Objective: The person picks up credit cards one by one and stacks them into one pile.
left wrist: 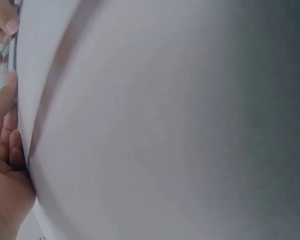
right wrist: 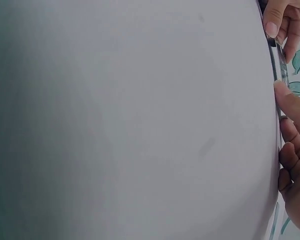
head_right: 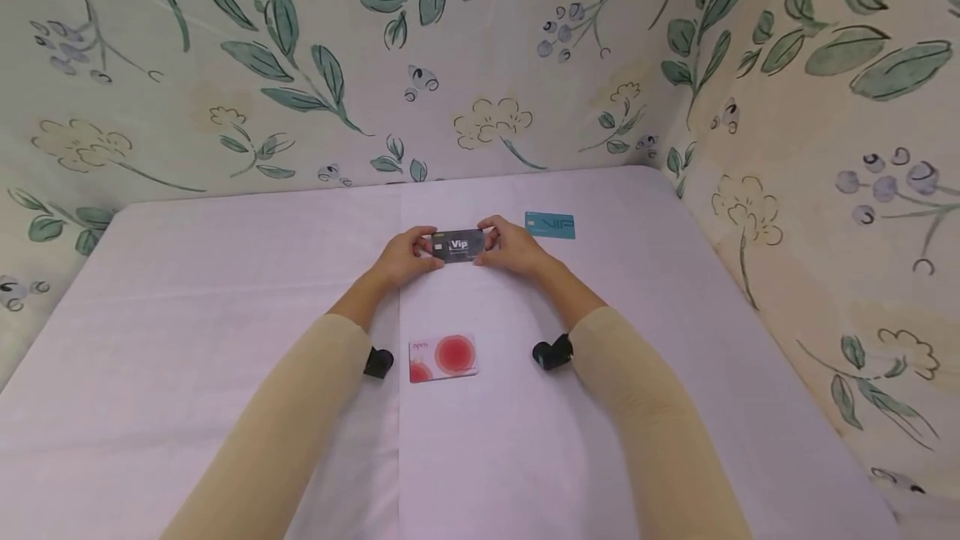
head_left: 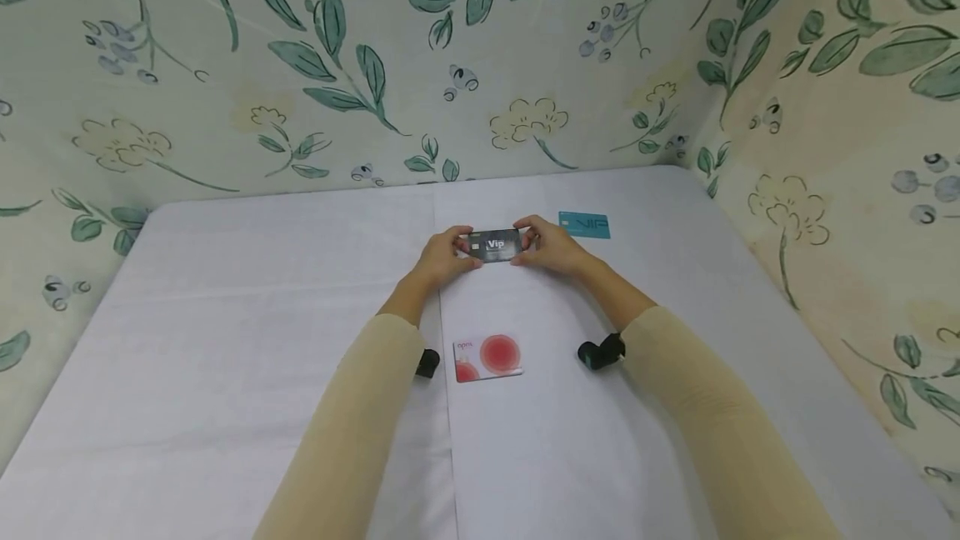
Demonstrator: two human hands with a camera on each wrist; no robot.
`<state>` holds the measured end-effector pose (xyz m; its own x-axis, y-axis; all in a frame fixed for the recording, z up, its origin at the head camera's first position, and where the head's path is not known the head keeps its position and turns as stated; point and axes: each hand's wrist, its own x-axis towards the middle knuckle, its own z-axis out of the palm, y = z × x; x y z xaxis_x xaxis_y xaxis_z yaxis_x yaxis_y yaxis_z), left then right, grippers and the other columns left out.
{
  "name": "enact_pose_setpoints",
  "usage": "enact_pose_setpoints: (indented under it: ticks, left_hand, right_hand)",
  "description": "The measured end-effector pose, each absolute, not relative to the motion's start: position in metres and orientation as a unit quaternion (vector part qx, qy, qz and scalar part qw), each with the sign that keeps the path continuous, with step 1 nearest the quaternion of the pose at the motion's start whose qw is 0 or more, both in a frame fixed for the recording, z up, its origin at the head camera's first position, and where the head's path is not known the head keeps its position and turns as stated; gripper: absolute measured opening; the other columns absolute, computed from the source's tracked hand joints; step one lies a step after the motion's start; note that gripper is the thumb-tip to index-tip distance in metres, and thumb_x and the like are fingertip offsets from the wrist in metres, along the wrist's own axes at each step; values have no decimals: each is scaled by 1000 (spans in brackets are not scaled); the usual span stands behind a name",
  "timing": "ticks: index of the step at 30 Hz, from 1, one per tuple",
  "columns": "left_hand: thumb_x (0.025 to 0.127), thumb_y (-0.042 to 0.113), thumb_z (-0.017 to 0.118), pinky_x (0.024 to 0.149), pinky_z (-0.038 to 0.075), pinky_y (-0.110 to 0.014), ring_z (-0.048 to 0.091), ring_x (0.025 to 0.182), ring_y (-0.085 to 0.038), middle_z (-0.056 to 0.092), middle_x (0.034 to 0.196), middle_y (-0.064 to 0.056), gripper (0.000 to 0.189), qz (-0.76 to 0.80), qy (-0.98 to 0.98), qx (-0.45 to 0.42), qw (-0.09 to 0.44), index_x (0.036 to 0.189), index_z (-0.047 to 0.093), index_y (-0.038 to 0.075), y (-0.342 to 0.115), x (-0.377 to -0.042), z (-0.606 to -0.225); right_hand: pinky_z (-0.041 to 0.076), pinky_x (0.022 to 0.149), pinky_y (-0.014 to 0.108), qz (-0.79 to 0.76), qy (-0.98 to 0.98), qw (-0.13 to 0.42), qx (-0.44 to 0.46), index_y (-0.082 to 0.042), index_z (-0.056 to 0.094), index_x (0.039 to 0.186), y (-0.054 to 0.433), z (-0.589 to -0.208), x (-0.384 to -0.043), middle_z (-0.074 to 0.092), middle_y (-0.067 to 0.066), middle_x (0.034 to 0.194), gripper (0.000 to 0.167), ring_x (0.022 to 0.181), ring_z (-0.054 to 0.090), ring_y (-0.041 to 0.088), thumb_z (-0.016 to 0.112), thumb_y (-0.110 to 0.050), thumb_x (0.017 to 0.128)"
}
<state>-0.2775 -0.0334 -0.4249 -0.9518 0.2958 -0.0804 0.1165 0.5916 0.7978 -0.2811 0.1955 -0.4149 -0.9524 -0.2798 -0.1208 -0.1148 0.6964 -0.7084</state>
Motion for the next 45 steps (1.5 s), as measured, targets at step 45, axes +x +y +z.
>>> enact_pose_setpoints:
  ticks: [45]
  left_hand:
    - [77,25,79,84,43,-32,51,85,-19,58,94,-7,71,401,890,182,120,137,47,5,-48,-268,-410]
  right_hand:
    - [43,72,28,-351,917,134,-133,-4,53,133,192,-401,-273,63,8,92,71,79,53,19,82,-26,72]
